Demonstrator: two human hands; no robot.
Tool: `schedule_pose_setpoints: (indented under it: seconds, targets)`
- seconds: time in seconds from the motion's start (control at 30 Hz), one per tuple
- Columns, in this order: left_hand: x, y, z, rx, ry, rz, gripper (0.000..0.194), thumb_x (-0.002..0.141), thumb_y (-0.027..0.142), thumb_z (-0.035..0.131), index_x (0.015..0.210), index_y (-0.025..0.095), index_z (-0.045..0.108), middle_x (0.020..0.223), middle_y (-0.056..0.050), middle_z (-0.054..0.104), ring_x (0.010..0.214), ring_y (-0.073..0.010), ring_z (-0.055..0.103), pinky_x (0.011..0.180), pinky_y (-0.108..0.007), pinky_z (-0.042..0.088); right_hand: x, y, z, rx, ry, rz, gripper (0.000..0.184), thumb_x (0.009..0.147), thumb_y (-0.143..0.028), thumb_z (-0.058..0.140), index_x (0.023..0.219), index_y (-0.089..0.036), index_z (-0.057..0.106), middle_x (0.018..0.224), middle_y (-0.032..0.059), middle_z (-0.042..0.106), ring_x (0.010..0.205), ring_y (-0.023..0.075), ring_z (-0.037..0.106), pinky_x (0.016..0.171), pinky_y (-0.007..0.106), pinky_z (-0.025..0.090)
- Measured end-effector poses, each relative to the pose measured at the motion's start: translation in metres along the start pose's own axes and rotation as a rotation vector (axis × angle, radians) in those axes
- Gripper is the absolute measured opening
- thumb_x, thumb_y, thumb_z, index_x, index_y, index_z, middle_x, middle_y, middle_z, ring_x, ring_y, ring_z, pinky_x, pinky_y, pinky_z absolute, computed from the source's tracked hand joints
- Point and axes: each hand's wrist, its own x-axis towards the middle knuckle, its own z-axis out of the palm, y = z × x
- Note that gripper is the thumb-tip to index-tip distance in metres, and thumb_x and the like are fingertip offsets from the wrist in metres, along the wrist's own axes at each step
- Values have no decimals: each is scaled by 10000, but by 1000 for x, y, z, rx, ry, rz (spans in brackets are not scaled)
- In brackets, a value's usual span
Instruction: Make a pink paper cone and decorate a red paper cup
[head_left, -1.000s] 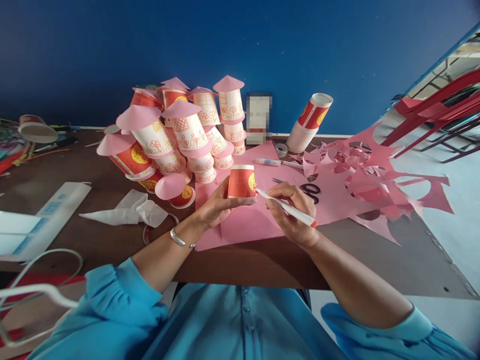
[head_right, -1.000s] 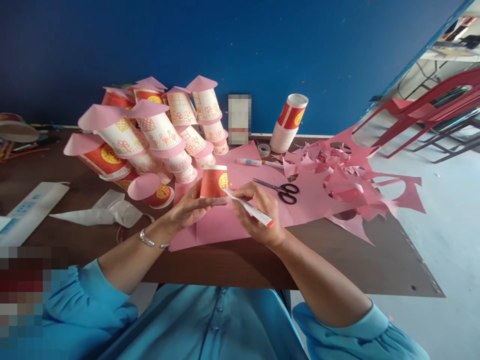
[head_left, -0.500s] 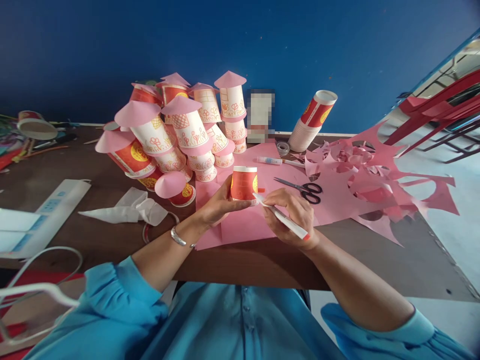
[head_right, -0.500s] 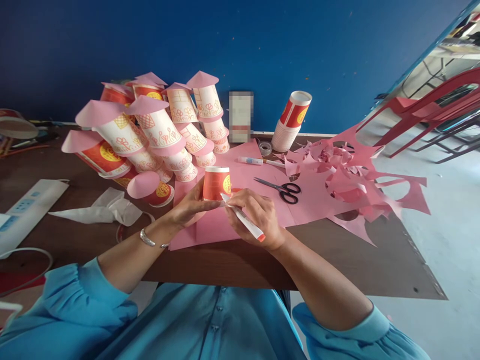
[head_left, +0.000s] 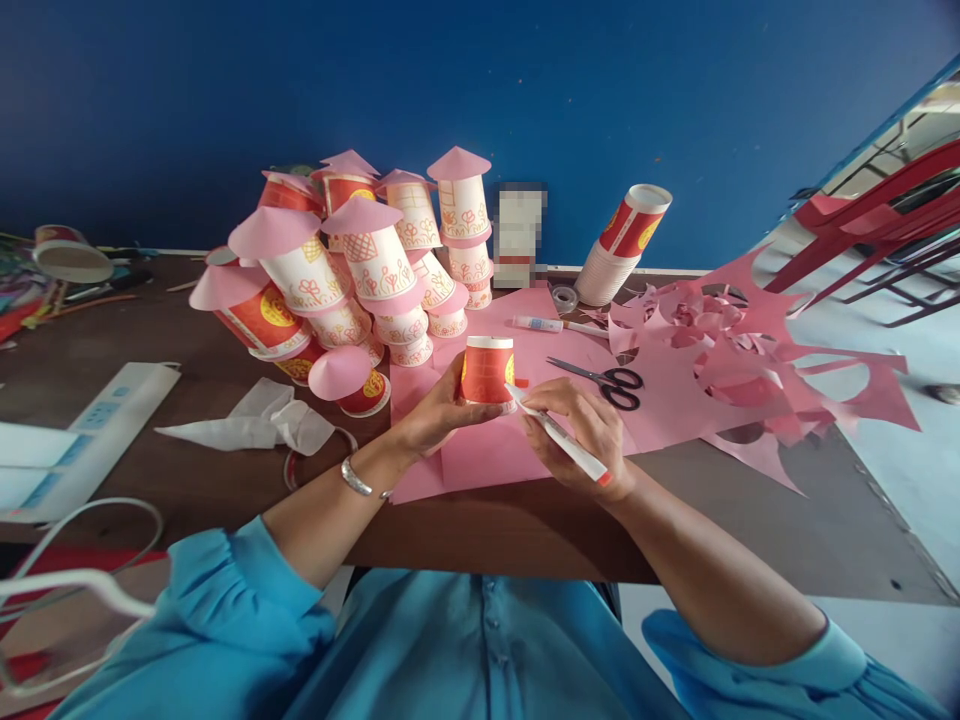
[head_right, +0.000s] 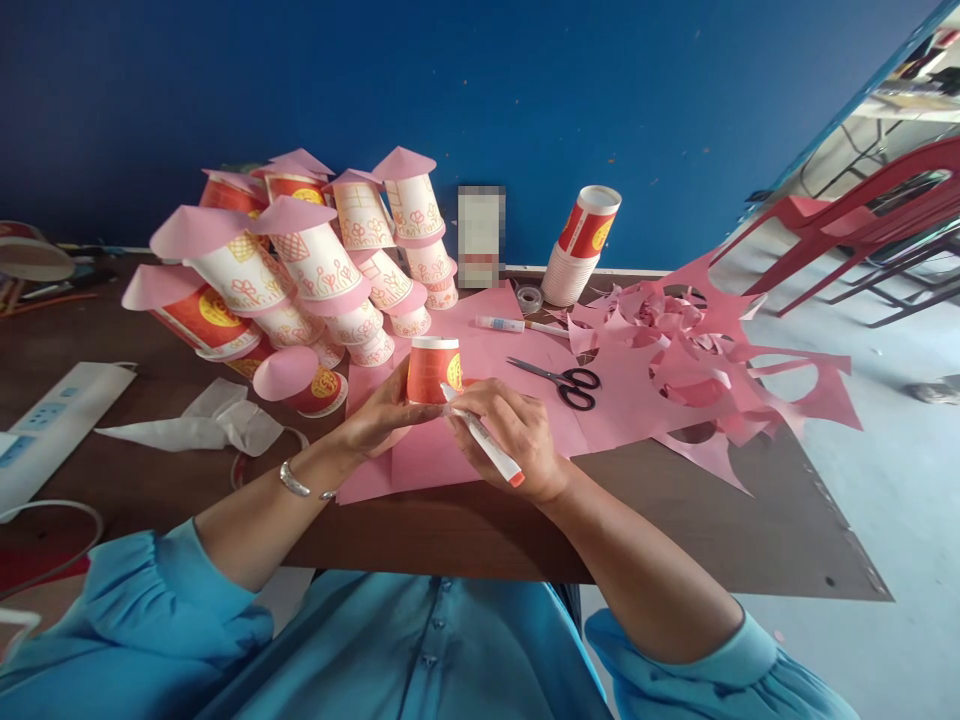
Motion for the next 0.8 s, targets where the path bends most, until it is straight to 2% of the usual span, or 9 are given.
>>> schedule_pose_setpoints:
  seconds: [0.17,0.53,0.67,0.8]
  targets:
    - [1,3,3,12,2,16,606,724,301,1035,1209,226,679,1123,-58,788,1115,-271,749,1023,-418,566,0,2,-1,-2,0,14,159,1028,-127,686,1122,-253,666,910,35,806,784,186,815,714,295,677]
    - [-1,3,3,30,32,-34,750,700,327,1051,1304,234,616,1172,-60,754,1131,-268,736,1037,-437,564,-2,4,2,14,-2,18,138,1028,-130,683,1090,-252,663,862,19,795,718,172,791,664,278,662]
    - [-1,2,4,34,13,-39,758,719,355,1042,1326,234,605,1265,-94,754,1212,-302,720,1056,-454,564,-2,4,3,23,-12,14,149,1018,-117,692,1092,-243,661,869,28,799,729,170,792,687,271,663]
    - [-1,1,3,32,27,-27,740,699,325,1050,1289,238,611,1253,-89,756,1223,-314,719,1047,-458,573,-1,3,1,20,-40,14,181,1006,-107,695,1112,-250,664,879,25,800,728,176,788,696,284,667]
